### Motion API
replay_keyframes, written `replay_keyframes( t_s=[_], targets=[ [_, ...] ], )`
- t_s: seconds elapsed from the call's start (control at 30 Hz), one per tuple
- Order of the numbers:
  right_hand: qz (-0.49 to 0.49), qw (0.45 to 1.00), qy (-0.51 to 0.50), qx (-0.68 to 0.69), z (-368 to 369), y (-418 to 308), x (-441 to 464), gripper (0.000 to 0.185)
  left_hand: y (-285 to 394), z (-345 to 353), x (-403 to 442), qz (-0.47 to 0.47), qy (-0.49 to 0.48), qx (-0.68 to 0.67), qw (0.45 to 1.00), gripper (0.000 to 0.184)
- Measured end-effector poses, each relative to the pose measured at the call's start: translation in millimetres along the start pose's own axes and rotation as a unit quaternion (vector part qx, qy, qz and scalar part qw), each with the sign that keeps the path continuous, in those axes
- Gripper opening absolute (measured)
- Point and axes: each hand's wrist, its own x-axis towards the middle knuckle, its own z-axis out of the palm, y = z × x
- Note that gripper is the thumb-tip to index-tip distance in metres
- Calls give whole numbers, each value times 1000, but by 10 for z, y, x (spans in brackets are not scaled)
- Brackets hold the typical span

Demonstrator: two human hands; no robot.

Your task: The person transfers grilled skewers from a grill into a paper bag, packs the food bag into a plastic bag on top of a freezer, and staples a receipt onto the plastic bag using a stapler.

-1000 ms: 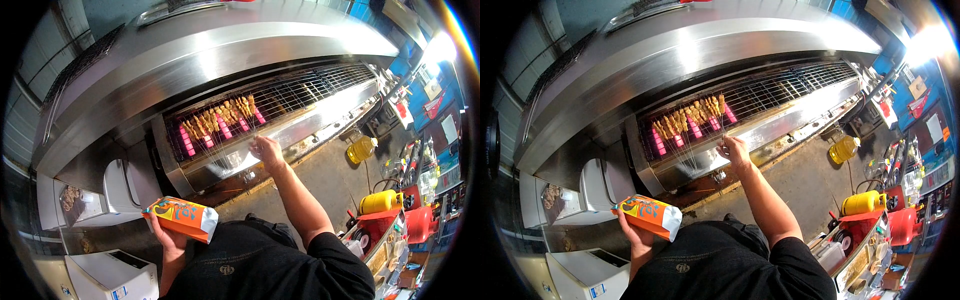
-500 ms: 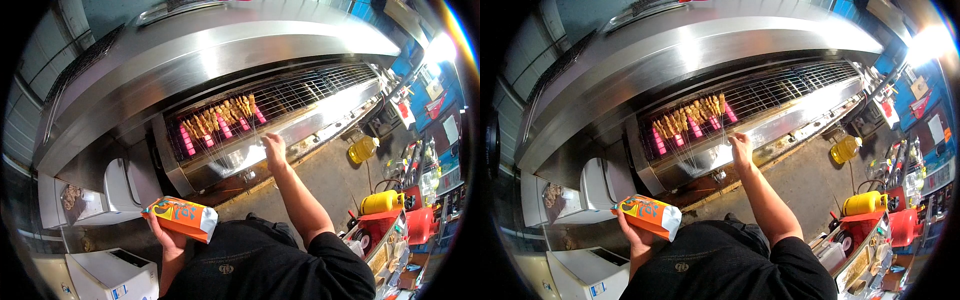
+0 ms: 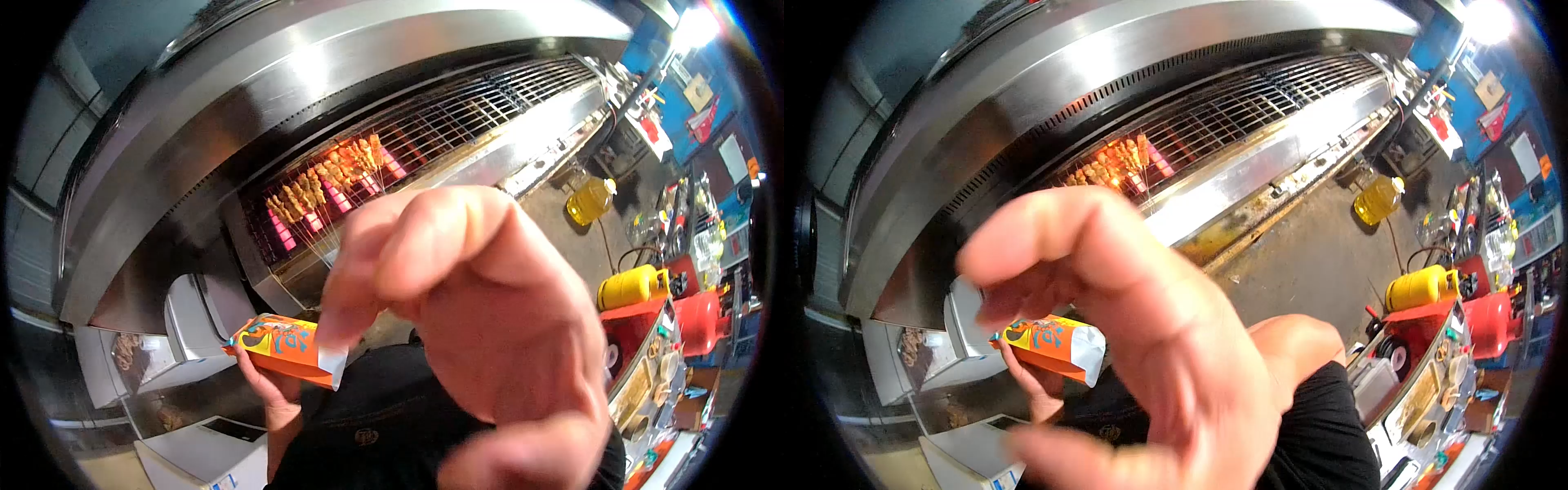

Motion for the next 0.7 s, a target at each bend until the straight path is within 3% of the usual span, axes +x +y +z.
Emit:
replay_keyframes(
  t_s=[0.1, 0.13, 0.17, 0.23, 0.37, 0.63, 0.7],
  targets=[
    [-38, 994, -97, 16, 103, -105, -28, 55, -42, -42, 10, 17, 27, -10, 999, 67],
    [-45, 992, -116, 18, 107, -123, -39, 54, -23, 214, -84, 48, 118, 63, 990, 64],
    [-50, 990, -130, 20, 94, -115, -67, 52, -4, 115, -38, 48, 120, 66, 989, 64],
    [-61, 988, -142, 21, 80, -146, -75, 49, 3, -188, 108, 96, 31, 145, 984, 64],
    [-75, 985, -156, 17, 19, -124, -105, 44, -72, -485, 129, -16, 140, 95, 985, 73],
    [-104, 980, -172, 3, -206, -30, -164, 33, -98, 159, -80, 106, 23, 50, 993, 63],
    [-110, 983, -141, -47, -386, 115, -208, 31, -75, 148, -132, 40, 33, -12, 999, 62]
  ],
)
